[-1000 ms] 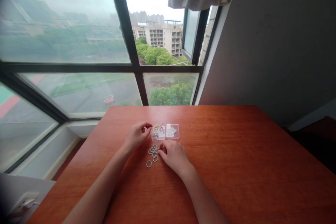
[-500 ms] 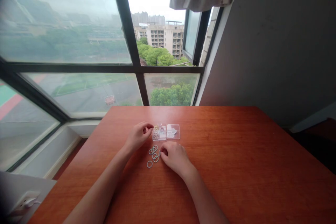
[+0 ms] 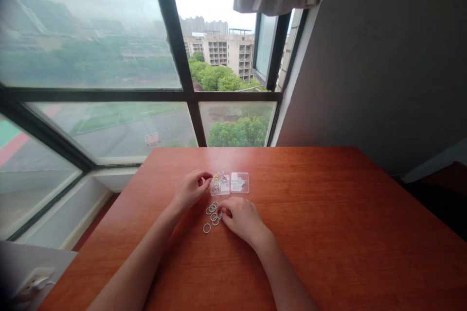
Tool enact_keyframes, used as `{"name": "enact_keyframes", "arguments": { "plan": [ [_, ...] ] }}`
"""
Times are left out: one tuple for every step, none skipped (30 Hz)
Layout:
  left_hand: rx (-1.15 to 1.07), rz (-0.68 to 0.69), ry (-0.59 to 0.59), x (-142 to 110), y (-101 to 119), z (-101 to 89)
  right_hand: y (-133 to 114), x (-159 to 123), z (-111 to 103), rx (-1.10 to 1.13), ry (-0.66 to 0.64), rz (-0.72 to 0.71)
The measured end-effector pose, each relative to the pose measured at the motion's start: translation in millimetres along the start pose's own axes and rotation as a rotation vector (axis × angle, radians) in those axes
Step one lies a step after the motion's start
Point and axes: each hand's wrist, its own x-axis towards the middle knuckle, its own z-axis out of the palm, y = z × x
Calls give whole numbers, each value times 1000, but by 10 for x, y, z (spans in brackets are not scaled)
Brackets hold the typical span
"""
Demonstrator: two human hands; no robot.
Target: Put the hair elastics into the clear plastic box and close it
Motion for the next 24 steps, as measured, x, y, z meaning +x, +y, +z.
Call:
{"name": "enact_keyframes", "arguments": {
  "plan": [
    [1,1,-2,-1,-2,2,7,3,4,2,-9,-16],
    [1,2,-3,-3,-4,3,13,6,10,6,-16,-31],
    [2,3,-4,-5,-7,4,20,8,16,13,-20,-42],
    [2,3,-5,-6,-10,5,25,8,21,21,-19,-47],
    [3,4,-5,-7,-13,5,30,7,26,27,-17,-47],
    [4,4,-3,-7,-16,6,33,5,31,32,-14,-45],
    [6,3,0,-6,-17,6,36,4,33,34,-8,-39],
    [6,3,4,-5,-18,6,39,4,35,32,5,-33],
    [3,3,5,-4,-15,7,41,6,35,28,29,-26],
    [-3,5,5,-3,-8,8,44,10,33,24,62,-18],
    [-15,14,1,-3,4,9,49,16,31,23,103,-9],
    [-32,30,-7,-5,21,11,55,24,27,27,150,2],
    [-54,52,-21,-8,45,12,62,33,22,38,199,17],
    [-79,79,-39,-13,75,14,71,43,15,55,246,32],
    [-105,108,-61,-20,110,14,80,52,9,75,287,47],
    [-132,138,-89,-30,150,13,89,60,2,96,322,60],
    [-160,165,-121,-40,194,11,97,66,-6,114,351,71],
    [-188,190,-157,-52,240,6,103,70,-12,128,371,78],
    [-214,216,-197,-64,285,0,107,73,-18,137,387,84],
    [-237,238,-237,-74,328,-7,110,74,-22,143,399,88],
    [-253,255,-271,-83,366,-15,111,73,-25,147,410,92],
    [-260,264,-293,-89,397,-22,111,73,-26,150,419,95],
    [-259,265,-305,-93,421,-28,112,72,-26,152,427,97],
    [-252,261,-308,-94,437,-32,112,71,-24,154,432,97]
  ]
}}
